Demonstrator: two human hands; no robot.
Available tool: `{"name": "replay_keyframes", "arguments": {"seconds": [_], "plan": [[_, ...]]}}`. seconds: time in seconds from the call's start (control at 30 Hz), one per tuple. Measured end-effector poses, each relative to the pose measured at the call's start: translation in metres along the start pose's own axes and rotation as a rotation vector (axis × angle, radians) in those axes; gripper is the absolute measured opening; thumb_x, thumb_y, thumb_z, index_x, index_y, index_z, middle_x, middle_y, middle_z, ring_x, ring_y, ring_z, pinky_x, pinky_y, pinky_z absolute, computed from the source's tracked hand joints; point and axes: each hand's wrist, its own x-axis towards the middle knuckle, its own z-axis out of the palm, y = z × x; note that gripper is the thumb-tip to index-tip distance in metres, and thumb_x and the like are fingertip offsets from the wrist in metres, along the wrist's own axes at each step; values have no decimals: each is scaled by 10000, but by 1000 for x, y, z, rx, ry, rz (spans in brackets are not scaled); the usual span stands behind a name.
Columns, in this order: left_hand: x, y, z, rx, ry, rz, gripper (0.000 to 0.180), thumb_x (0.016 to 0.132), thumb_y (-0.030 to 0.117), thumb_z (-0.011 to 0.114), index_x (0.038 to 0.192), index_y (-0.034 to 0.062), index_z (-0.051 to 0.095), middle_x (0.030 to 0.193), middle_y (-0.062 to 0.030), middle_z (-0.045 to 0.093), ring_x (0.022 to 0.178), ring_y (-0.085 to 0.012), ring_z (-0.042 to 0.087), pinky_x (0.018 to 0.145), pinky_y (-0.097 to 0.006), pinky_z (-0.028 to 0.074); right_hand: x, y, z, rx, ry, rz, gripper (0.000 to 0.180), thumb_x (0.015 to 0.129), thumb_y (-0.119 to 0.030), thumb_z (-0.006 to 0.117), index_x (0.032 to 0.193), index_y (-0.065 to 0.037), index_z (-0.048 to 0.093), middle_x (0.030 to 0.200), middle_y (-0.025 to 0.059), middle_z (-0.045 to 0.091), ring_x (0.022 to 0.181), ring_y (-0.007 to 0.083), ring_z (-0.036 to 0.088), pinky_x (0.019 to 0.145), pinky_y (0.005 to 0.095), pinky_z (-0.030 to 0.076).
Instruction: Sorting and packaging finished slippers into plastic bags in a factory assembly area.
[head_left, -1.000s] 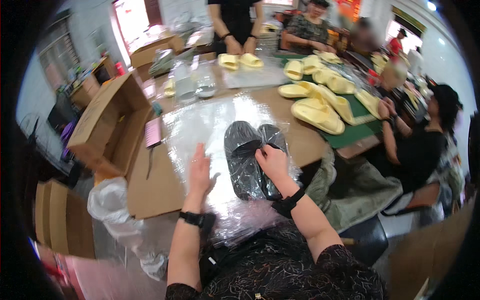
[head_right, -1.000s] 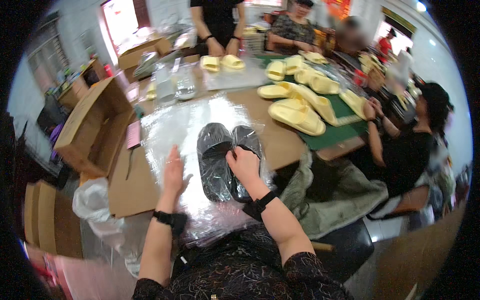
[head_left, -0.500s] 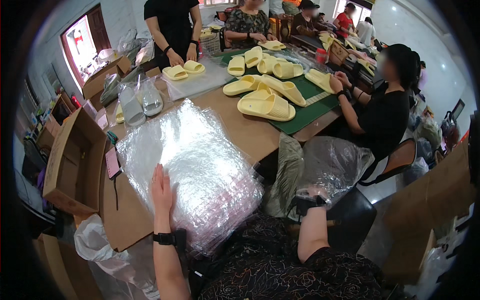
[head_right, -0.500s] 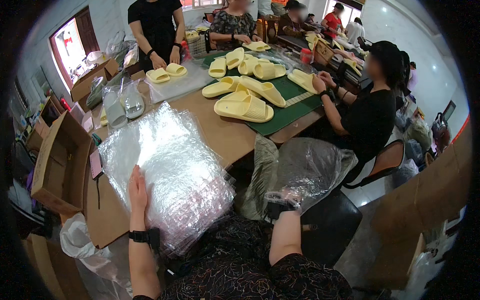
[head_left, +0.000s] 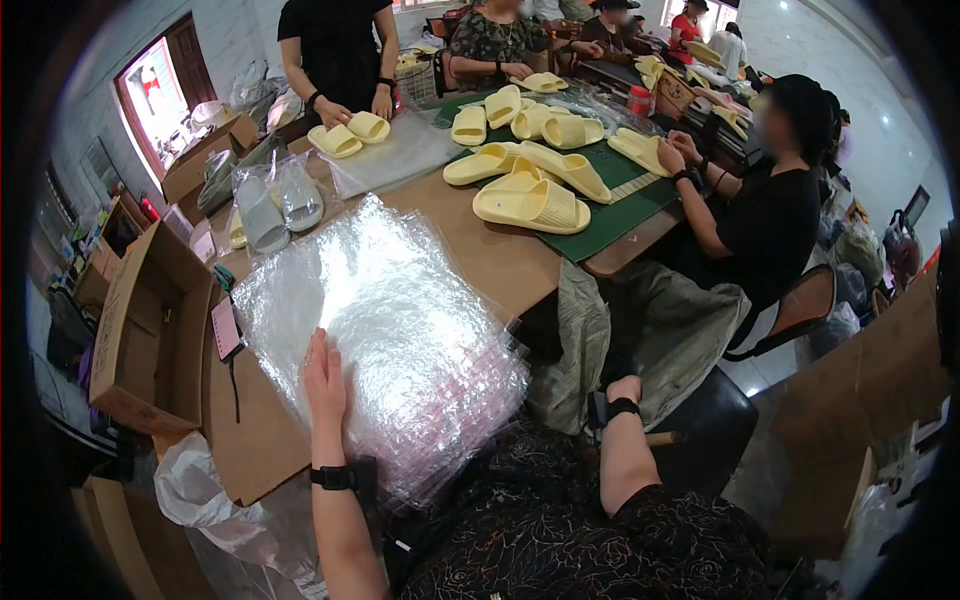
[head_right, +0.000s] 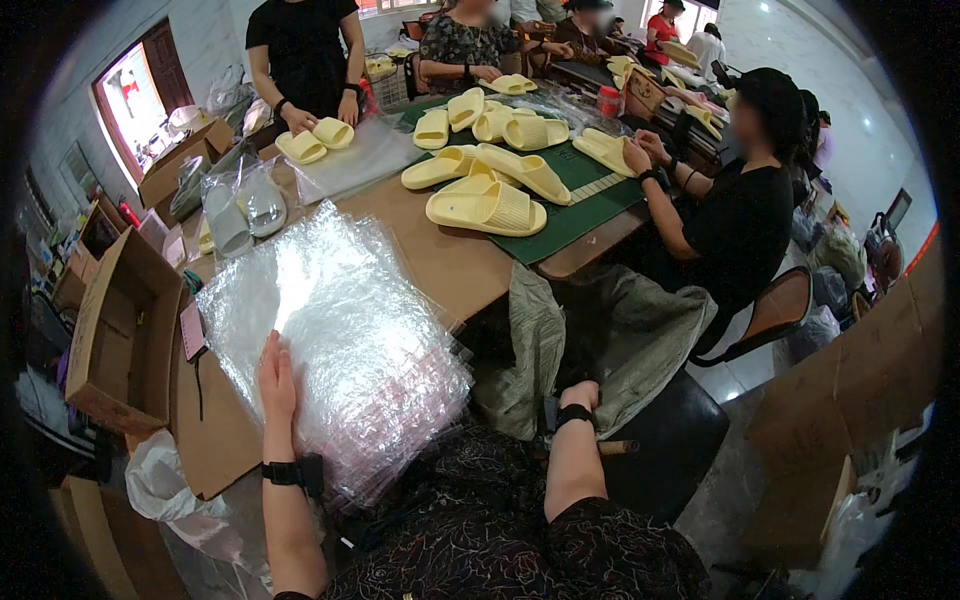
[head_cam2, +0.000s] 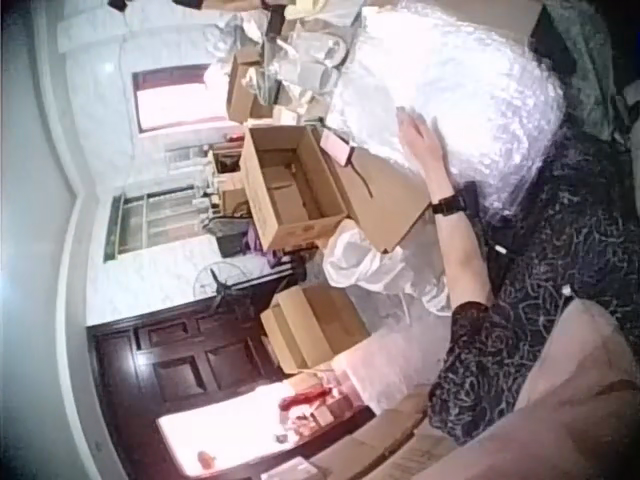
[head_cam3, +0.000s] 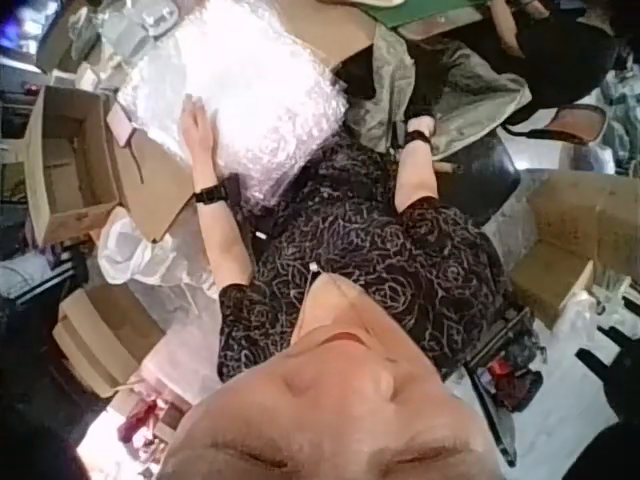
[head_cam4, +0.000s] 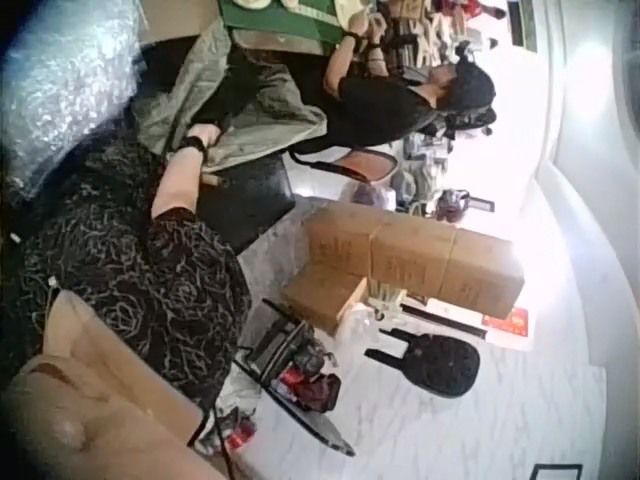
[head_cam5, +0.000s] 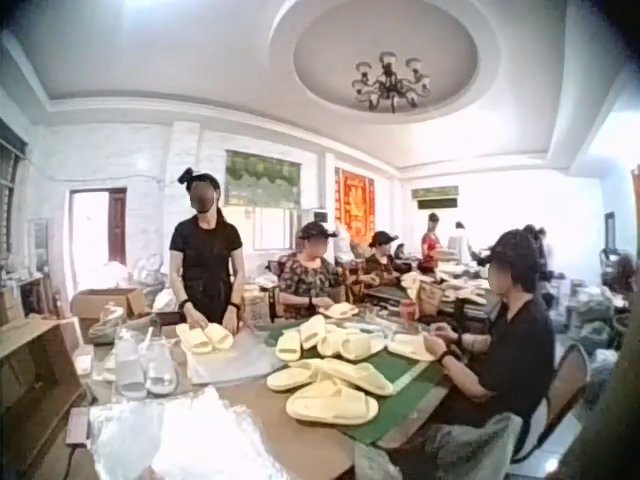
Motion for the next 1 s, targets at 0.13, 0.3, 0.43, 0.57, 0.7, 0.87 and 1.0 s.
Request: {"name": "replay_keyframes", "arguments": {"seconds": [0.13, 0.3, 0.43, 0.57, 0.7, 0.87, 1.0], "plan": [[-22, -5, -37, 105, 55, -52, 450, 1011, 227, 474, 1378, -33, 499, 1418, -214, 510, 1343, -356, 443, 1131, -418, 315, -86, -62, -132, 1639, 63, 503, 360, 952, -286, 524, 1239, -119, 663, 1241, 46, 667, 1117, 239, 633, 906, 388, 507], [-14, -5, -24, 93, 29, -53, 450, 1023, 226, 452, 1392, -28, 493, 1439, -203, 495, 1344, -317, 450, 1125, -391, 328, -94, -67, -178, 2773, -279, -336, 450, 955, -403, 489, 1199, -50, 625, 1192, 127, 656, 1072, 322, 600, 959, 432, 476], [-15, -3, -25, 117, 25, -27, 454, 1019, 243, 458, 1389, -16, 501, 1436, -196, 500, 1340, -325, 452, 1123, -403, 327, -130, -67, -231, 2716, -102, -257, 446, 968, -365, 537, 1244, -17, 573, 1189, 147, 609, 1064, 307, 570, 939, 414, 458], [-17, -4, -30, 131, 63, -42, 449, 987, 220, 493, 1361, -27, 519, 1387, -235, 530, 1338, -384, 446, 1116, -439, 324, -157, -63, -283, 1832, 1219, -73, 393, 902, -169, 641, 1230, 15, 525, 1192, 171, 513, 1073, 298, 504, 940, 399, 420], [-19, -1, -30, 118, 69, -15, 437, 974, 202, 512, 1349, -20, 531, 1373, -236, 540, 1335, -387, 450, 1111, -444, 332, -152, -47, -356, 1777, 1136, -402, 450, 893, -175, 664, 1267, 8, 493, 1208, 155, 503, 1077, 282, 506, 922, 390, 440], [-14, 5, -20, 85, 96, 6, 417, 957, 173, 544, 1331, -14, 548, 1349, -226, 562, 1300, -397, 477, 1092, -450, 350, -49, -57, -421, 1394, 1412, -126, 505, 857, -209, 716, 1243, 38, 505, 1129, 163, 564, 984, 224, 560, 797, 352, 502], [-21, 5, -29, 126, 98, -7, 422, 956, 182, 548, 1329, -15, 547, 1334, -229, 572, 1306, -401, 470, 1086, -454, 352, -22, -59, -451, 2112, 485, -270, 378, 825, -202, 762, 1064, 24, 576, 751, 84, 565, 577, 162, 559, 466, 311, 455]]}}
